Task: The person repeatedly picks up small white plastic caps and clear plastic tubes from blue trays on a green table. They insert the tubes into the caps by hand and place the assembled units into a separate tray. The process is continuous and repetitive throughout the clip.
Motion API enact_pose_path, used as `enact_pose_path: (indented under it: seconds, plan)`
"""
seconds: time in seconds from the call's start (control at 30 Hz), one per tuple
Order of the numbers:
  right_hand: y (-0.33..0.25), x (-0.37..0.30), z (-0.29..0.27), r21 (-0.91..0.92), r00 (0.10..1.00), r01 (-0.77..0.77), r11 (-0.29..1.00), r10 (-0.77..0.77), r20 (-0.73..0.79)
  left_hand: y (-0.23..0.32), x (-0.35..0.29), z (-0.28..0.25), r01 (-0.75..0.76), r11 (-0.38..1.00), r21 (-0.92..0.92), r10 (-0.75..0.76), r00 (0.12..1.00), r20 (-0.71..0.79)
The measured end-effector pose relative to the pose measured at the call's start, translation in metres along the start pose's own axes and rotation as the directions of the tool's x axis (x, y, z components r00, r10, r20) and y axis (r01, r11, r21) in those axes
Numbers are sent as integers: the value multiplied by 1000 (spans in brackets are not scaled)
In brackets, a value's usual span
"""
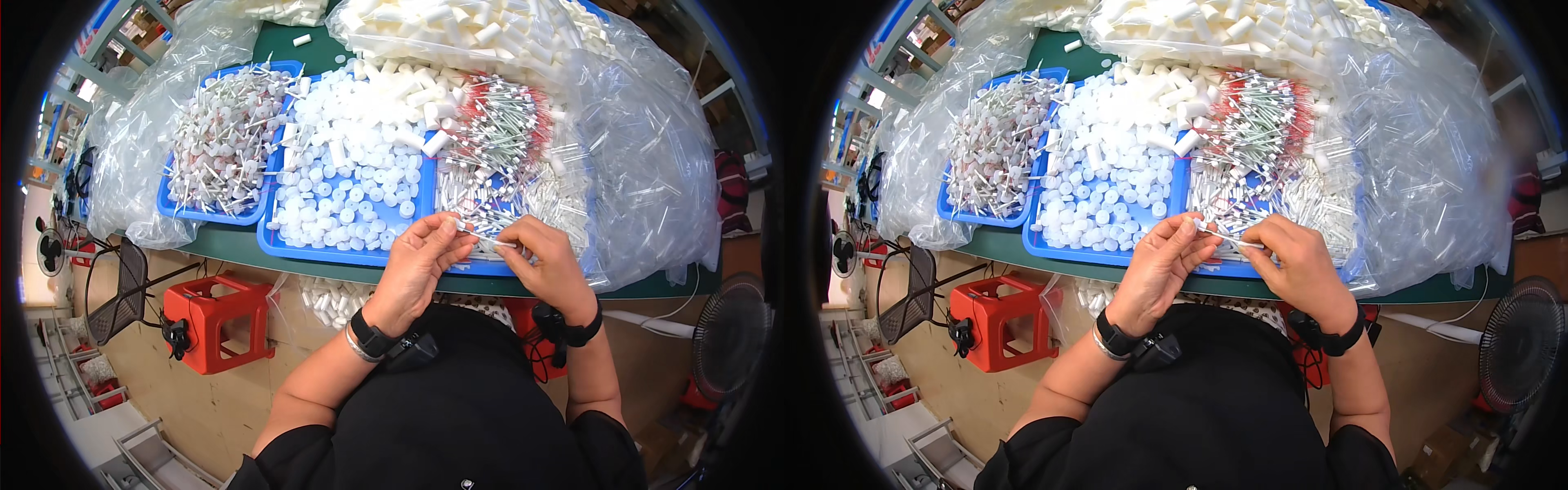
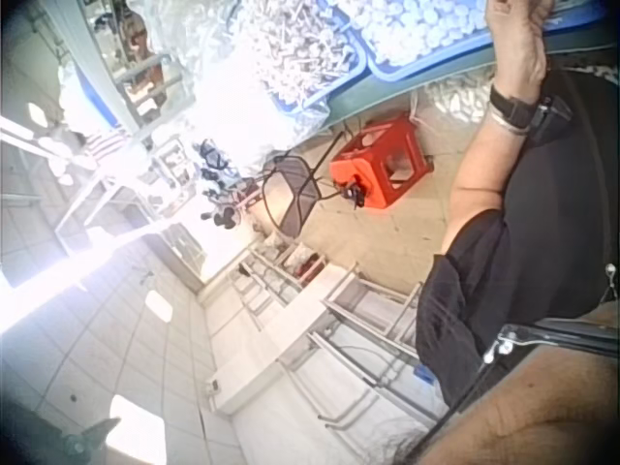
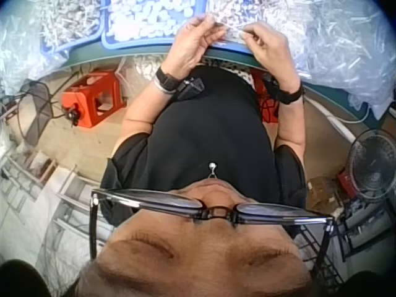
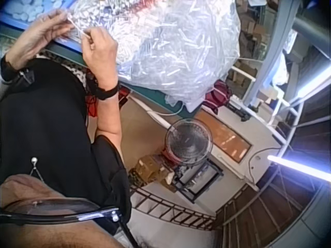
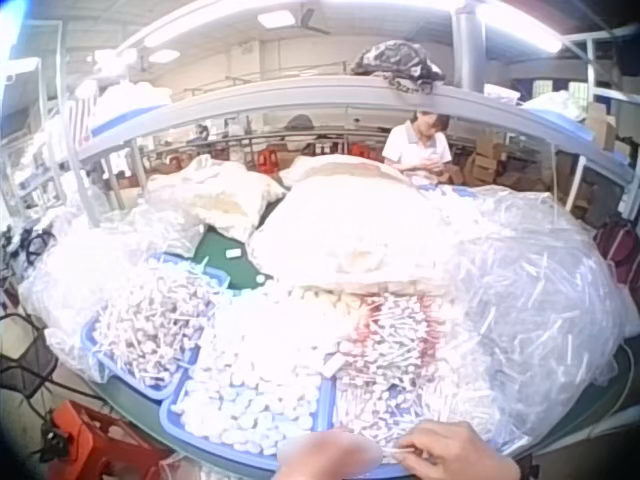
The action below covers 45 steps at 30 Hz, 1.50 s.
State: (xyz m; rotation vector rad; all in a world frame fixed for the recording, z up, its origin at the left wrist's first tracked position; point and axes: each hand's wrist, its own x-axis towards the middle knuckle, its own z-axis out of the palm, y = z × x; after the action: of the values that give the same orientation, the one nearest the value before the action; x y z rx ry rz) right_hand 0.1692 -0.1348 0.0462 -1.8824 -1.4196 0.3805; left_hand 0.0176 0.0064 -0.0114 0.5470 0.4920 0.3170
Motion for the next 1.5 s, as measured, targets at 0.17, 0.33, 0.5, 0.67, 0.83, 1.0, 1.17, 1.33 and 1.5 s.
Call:
enact_pose_path:
  seconds: [0.17, 0.33, 0.5, 0.67, 0.83, 1.0, 1.17, 1.33, 1.5]
  plan:
    - [0, -1, 14, 424, 955, -295, 856, 280, 98, -2, -5, 9, 27, 995, 94, -31, 998, 50]
    - [1, 1, 17, 663, 870, -490, 566, 367, 330, 0, -10, 5, 29, 984, 174, -43, 996, 74]
    - [-10, -2, 27, 439, 955, -298, 848, 269, 128, 17, -12, 2, -104, 951, 292, 108, 994, 4]
    - [6, -5, 11, 288, 970, -231, 929, 245, -12, 143, 13, -64, -566, 824, 23, 567, 823, -45]
    - [17, -7, 6, 297, 938, -297, 908, 335, -86, 205, 8, -72, -558, 827, 70, 554, 787, -271]
    - [18, -1, -2, 2, 952, -263, 965, 260, -164, 127, 3, -57, -284, 705, 650, 427, 901, -70]
    - [25, 6, 4, -265, 993, -17, 964, -15, -117, 79, 0, -51, -398, -268, 877, 377, 795, 476]
    - [27, 11, 18, -373, 996, 87, 924, -94, 0, 67, 6, -46, -370, -350, 861, 351, 800, 486]
    - [30, 11, 24, -441, 987, 153, 884, -112, 118, 70, 4, -39, -337, -383, 860, 308, 831, 463]
